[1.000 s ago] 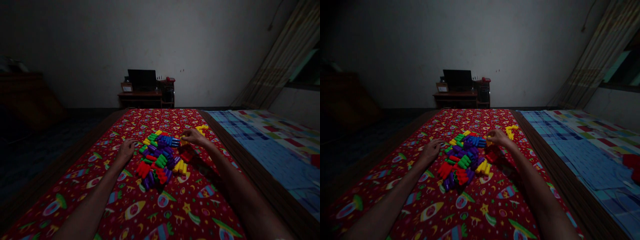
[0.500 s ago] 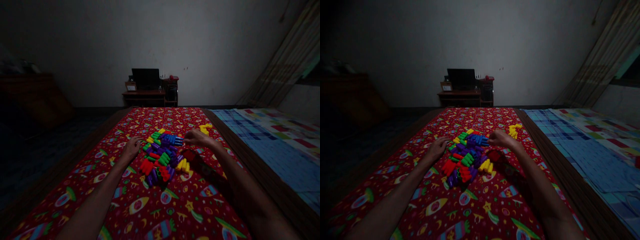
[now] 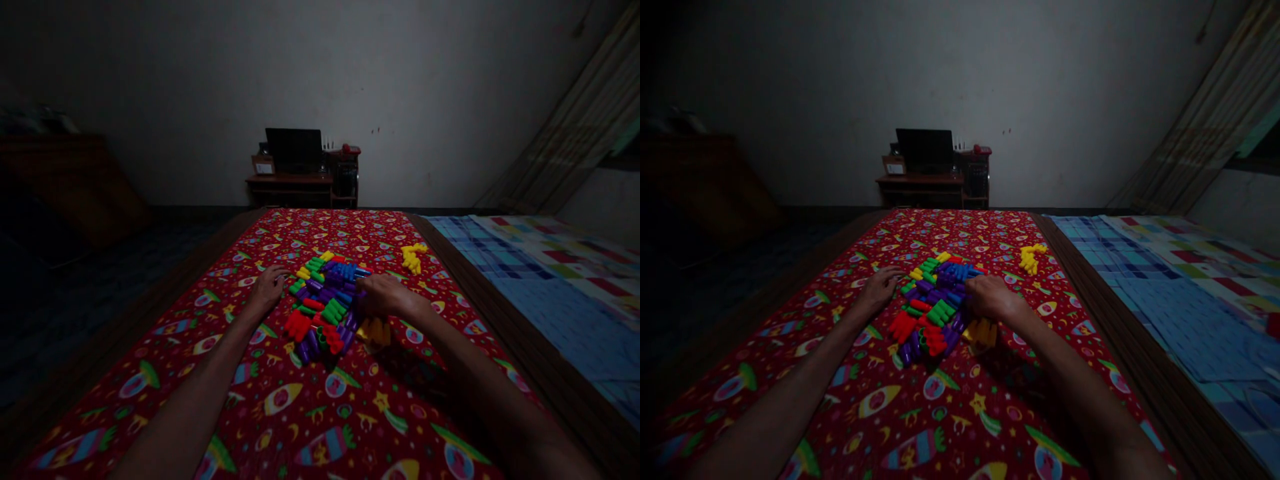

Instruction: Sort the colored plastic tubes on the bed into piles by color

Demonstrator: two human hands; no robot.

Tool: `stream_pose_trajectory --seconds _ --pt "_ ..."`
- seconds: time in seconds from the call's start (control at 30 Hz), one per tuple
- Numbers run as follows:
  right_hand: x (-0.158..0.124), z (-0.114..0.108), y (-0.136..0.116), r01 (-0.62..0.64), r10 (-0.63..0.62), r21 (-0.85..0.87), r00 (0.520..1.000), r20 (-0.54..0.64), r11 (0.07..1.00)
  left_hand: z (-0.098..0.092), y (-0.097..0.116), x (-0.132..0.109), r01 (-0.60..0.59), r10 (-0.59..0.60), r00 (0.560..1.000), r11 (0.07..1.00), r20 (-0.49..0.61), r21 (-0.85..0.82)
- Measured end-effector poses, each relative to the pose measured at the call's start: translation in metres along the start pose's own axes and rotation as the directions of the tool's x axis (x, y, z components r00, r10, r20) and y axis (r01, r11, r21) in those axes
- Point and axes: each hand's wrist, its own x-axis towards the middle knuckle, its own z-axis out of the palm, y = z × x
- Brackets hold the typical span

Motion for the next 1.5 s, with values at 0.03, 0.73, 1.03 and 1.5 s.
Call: stream_pose_trajectory --seconds 0.03,0.73,1.03,1.5 --pt "-0.004 0.000 0.003 0.006 -0.006 0.029 1.000 -0.018 1.000 0.000 0.000 0.000 0.002 -0.002 1.000 1.000 0.006 0.002" --pt "0.008 0.053 0.139 -0.240 0.456 0.411 0.668 -0.588 0.880 -0.003 0.003 0.004 0.001 -0.002 0.999 1.000 0.032 0.024" --pt "0.011 0.038 0.146 -0.284 0.663 0.632 0.550 -0.508 0.721 -0.002 0.001 0.003 0.003 -0.004 1.000 1.000 0.017 0.018" --pt "-0.016 0.002 -0.026 0.220 -0.225 0.058 0.967 0.119 0.974 -0.004 0.006 0.002 0.031 -0.031 0.999 1.000 0.037 0.003"
